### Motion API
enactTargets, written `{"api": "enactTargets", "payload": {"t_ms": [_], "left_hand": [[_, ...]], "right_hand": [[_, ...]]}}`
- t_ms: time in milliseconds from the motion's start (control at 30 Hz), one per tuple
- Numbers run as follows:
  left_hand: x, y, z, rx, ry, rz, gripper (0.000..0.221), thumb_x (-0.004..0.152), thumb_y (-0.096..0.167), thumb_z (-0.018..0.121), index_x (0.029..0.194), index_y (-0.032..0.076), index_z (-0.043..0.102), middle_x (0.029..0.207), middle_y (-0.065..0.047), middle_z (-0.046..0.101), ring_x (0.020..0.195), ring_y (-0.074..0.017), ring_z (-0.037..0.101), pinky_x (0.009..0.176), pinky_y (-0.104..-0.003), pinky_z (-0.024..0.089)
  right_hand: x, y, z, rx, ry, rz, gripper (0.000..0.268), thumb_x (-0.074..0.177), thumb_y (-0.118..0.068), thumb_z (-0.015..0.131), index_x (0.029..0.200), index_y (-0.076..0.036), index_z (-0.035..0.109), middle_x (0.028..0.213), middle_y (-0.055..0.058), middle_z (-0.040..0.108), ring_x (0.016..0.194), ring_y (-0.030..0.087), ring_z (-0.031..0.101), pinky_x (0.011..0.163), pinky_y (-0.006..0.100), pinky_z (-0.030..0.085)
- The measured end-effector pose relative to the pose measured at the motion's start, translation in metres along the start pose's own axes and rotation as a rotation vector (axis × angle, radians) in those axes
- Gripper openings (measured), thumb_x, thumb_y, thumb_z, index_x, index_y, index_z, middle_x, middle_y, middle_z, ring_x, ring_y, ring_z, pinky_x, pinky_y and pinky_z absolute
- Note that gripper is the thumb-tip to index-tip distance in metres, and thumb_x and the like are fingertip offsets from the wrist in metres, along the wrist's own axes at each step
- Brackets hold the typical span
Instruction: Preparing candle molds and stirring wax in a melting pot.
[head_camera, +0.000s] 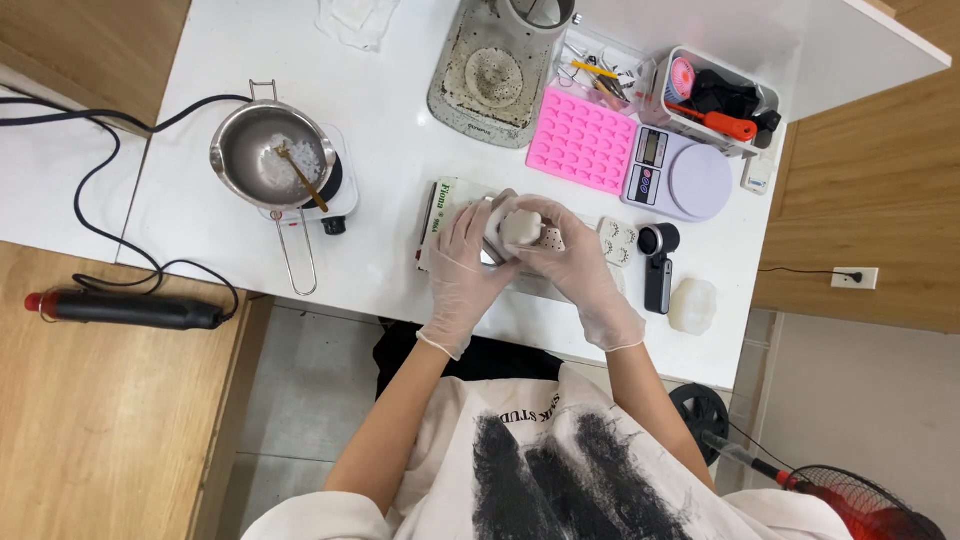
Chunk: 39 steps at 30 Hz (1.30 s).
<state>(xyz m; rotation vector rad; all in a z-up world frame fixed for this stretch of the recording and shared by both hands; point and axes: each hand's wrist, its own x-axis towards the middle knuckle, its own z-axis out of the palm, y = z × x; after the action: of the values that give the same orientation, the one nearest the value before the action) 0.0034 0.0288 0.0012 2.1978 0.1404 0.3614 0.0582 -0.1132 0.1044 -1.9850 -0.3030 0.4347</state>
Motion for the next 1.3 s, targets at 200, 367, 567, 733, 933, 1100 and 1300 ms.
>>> {"api": "enactTargets", "payload": {"t_ms": [200,367,567,733,933,1100,1300], "left_hand": [[-0.001,0.002,-0.004,-0.102,0.041,0.048,0.087,0.074,0.031,0.091,0.144,0.002,0.048,0.142,-0.017,0.057,0.135,-0.0357,0.053,0.113,-0.048,0.044],[-0.003,0.003,-0.002,-0.32,-0.034,-0.08,0.088,0.08,0.025,0.087,0.151,0.006,0.039,0.15,-0.019,0.054,0.137,-0.0367,0.055,0.105,-0.041,0.051],[-0.002,-0.002,0.024,-0.193,-0.026,-0.048,0.089,0.08,0.032,0.087,0.151,0.007,0.04,0.155,-0.024,0.047,0.14,-0.0388,0.051,0.107,-0.044,0.048],[0.008,0.012,0.008,-0.096,-0.006,-0.008,0.089,0.075,0.037,0.089,0.147,0.01,0.044,0.15,-0.023,0.051,0.139,-0.038,0.05,0.111,-0.049,0.042],[0.01,0.015,-0.001,-0.111,-0.063,-0.034,0.093,0.072,0.033,0.09,0.149,0.01,0.044,0.151,-0.022,0.049,0.141,-0.0383,0.047,0.11,-0.048,0.042],[0.007,0.01,0.004,-0.157,-0.06,-0.054,0.095,0.07,0.03,0.09,0.15,0.012,0.043,0.153,-0.02,0.049,0.142,-0.0367,0.047,0.11,-0.045,0.042],[0.01,0.018,-0.007,-0.184,-0.051,-0.06,0.093,0.068,0.027,0.092,0.147,0.013,0.045,0.148,-0.015,0.053,0.139,-0.0366,0.05,0.113,-0.046,0.042]], "right_hand": [[-0.002,-0.031,0.0,0.25,0.073,0.373,0.048,0.087,-0.003,0.072,0.132,-0.014,0.061,0.122,0.001,0.062,0.105,0.01,0.068,0.085,0.028,0.062],[0.0,-0.021,0.001,0.229,0.084,0.378,0.049,0.086,-0.003,0.074,0.133,-0.014,0.061,0.116,0.003,0.065,0.104,0.01,0.067,0.084,0.027,0.064],[-0.001,0.01,-0.01,0.164,0.116,0.28,0.052,0.087,-0.001,0.074,0.136,-0.014,0.061,0.115,0.004,0.067,0.105,0.009,0.065,0.085,0.025,0.061],[0.0,0.011,-0.013,0.165,0.116,0.263,0.052,0.086,0.0,0.074,0.135,-0.013,0.061,0.115,0.004,0.069,0.105,0.01,0.065,0.086,0.025,0.06],[0.001,0.008,-0.006,0.178,0.1,0.273,0.052,0.084,-0.001,0.076,0.133,-0.013,0.061,0.116,0.003,0.067,0.107,0.009,0.064,0.084,0.026,0.06],[0.0,-0.001,-0.002,0.089,0.097,0.21,0.052,0.085,-0.002,0.079,0.133,-0.012,0.063,0.115,0.004,0.066,0.105,0.01,0.062,0.085,0.025,0.058],[0.001,-0.003,0.001,0.144,0.085,0.296,0.051,0.084,-0.003,0.075,0.132,-0.014,0.064,0.111,0.0,0.06,0.101,0.008,0.062,0.08,0.024,0.061]]}}
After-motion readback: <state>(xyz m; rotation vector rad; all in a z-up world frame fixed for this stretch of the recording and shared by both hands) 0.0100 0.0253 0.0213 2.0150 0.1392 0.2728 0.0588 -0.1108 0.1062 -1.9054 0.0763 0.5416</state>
